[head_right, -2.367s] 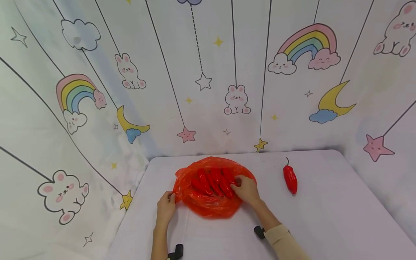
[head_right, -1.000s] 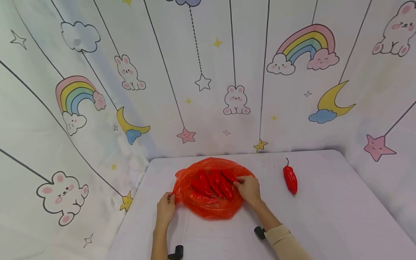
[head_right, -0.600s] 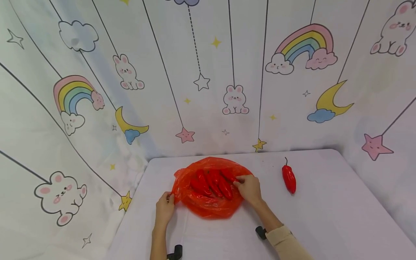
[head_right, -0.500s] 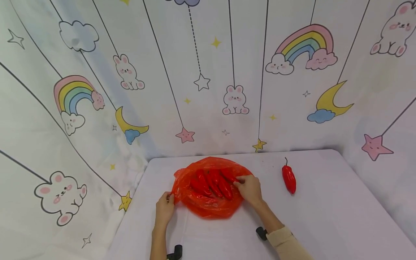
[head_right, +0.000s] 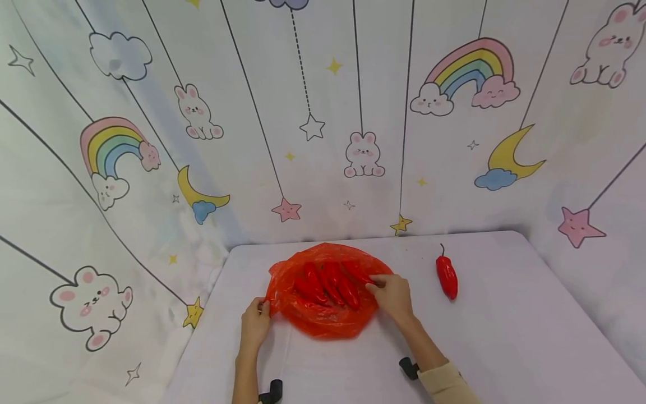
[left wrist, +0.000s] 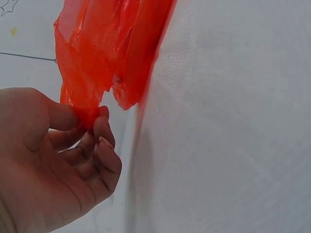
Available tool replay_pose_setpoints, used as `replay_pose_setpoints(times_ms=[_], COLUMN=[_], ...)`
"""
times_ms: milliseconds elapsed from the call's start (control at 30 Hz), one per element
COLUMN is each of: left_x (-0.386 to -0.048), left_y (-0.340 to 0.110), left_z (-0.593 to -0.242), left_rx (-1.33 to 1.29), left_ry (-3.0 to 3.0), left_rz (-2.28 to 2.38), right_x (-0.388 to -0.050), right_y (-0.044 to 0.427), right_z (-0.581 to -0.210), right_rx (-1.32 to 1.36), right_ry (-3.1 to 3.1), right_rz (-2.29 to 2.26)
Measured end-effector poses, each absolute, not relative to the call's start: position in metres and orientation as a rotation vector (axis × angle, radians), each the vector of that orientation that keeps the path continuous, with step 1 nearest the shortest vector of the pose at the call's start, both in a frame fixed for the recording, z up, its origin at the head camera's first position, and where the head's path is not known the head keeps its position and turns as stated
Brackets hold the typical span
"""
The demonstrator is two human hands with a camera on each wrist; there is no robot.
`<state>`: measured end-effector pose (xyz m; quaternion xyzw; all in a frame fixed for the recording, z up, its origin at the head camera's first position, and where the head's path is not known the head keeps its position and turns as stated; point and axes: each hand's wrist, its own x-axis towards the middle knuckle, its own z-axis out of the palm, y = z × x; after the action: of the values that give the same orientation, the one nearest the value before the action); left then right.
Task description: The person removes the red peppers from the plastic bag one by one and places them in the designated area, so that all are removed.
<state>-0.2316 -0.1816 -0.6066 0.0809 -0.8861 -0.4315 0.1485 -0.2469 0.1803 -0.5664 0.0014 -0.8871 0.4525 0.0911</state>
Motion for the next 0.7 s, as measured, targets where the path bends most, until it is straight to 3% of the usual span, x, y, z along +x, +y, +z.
replay_pose_setpoints(times_ms=[700], left_x=[-0.23], left_y=[-0.181], left_z=[-0.603], left_rx=[0.221], left_ry=[-2.554], left_rz=[-1.27], right_x=[-0.221], right_y=[0.193], right_z=[-0.557], right_rx=[-0.041], right_ry=[-2.622], right_rz=[1.348])
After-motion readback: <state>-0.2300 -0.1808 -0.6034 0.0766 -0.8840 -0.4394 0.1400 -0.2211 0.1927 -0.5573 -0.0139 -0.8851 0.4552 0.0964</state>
